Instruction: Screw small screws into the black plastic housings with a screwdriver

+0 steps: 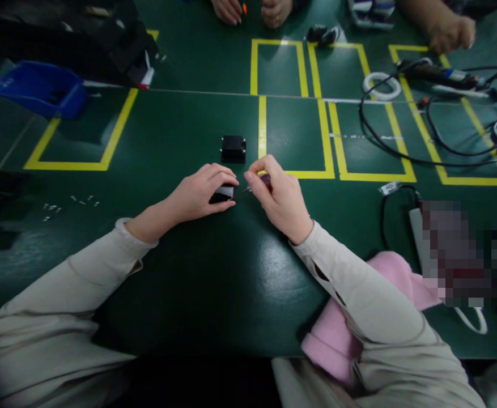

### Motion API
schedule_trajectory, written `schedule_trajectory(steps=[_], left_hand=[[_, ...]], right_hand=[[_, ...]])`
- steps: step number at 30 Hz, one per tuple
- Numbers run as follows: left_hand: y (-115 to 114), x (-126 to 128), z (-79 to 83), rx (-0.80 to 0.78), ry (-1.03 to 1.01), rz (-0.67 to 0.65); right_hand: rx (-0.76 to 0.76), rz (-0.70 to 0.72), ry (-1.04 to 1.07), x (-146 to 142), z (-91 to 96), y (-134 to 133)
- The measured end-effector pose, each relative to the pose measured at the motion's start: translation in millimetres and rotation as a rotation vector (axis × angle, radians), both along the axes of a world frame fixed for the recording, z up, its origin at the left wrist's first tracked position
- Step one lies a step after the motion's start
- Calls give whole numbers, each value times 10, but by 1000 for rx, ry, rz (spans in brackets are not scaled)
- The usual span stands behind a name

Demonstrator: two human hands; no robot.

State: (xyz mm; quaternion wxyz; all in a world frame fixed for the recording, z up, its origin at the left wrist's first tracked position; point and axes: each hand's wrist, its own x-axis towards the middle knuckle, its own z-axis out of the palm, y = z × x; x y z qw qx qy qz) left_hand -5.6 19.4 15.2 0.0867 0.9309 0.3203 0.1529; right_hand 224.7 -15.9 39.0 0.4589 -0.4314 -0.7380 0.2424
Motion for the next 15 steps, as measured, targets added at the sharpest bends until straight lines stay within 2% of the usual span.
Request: schedule_trajectory(steps=[15], left_hand=[[8, -4, -2, -10, -6, 5]], right_hand=[[11, 10, 26, -3, -22, 6]])
